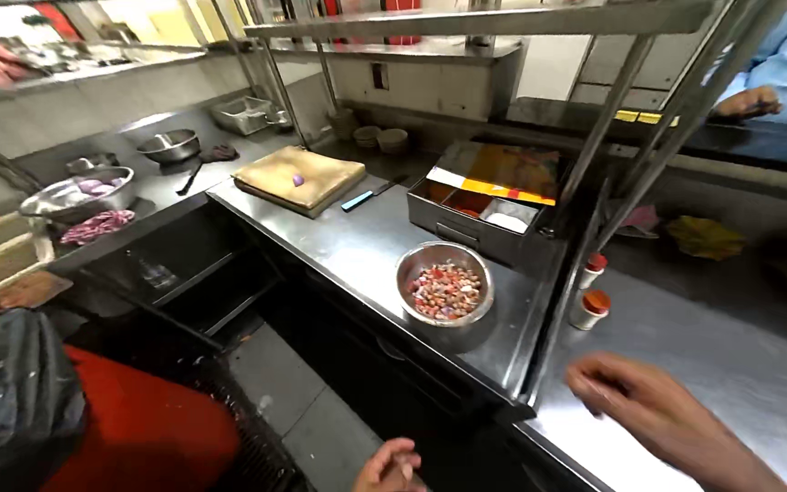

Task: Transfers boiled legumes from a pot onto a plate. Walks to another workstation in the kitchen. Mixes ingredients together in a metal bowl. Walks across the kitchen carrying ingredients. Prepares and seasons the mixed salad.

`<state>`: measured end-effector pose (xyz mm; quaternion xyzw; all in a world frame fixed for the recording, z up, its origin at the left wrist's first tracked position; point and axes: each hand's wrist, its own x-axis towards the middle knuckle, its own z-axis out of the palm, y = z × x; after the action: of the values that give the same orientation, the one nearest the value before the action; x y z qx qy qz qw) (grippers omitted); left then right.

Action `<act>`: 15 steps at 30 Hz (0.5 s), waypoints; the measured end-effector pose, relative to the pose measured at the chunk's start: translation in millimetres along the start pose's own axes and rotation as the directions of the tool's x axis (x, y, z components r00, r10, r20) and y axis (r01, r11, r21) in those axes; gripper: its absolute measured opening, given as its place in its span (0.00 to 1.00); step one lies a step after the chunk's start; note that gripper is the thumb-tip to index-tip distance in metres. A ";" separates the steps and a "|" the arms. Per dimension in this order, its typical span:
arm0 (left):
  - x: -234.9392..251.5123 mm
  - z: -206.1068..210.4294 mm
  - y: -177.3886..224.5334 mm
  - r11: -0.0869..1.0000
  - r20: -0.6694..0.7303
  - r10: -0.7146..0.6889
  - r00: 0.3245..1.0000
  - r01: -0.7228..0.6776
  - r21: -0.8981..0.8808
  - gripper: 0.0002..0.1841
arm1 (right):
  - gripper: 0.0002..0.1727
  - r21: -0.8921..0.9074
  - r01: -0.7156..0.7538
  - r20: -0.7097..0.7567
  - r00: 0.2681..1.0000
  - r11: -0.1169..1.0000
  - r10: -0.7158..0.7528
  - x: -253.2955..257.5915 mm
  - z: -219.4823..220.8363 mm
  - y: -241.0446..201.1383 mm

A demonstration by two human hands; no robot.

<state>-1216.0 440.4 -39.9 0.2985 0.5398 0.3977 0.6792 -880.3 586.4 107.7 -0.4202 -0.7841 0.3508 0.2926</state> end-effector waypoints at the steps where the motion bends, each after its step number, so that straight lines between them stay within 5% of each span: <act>1: 10.2 -11.6 17.2 0.999 0.007 0.041 0.999 -0.040 -0.023 0.22 | 0.16 -0.106 0.007 0.006 1.000 0.994 -0.006 47.1 10.9 0.9; 3: 31.5 -25.3 57.2 0.996 0.025 0.076 0.997 -0.075 -0.040 0.25 | 0.10 -0.316 -0.029 0.094 0.994 0.948 0.062 130.5 31.4 0.6; 5: 56.8 -30.1 92.4 0.997 0.049 0.062 0.997 -0.060 -0.046 0.28 | 0.16 -0.496 -0.117 0.213 0.944 0.860 0.252 191.9 55.5 9.0; 9: 114.0 -19.9 137.3 0.990 0.043 0.037 0.998 -0.031 -0.136 0.34 | 0.56 -0.643 -0.196 0.346 0.788 0.740 0.509 246.2 107.8 42.0; 12: 154.2 -5.6 152.3 0.966 -0.036 0.046 0.998 -0.054 -0.254 0.36 | 0.47 -0.652 -0.206 0.351 0.771 0.730 0.532 264.5 135.5 47.5; 15: 176.4 -0.4 163.7 0.962 -0.109 0.045 0.993 -0.073 -0.262 0.36 | 0.32 -0.554 -0.185 0.410 0.788 0.812 0.459 292.8 114.2 46.4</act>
<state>-1234.3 675.3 9.2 0.2001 0.5064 0.5011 0.6726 -1084.6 823.4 52.2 -0.4990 -0.8086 0.2895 -0.1151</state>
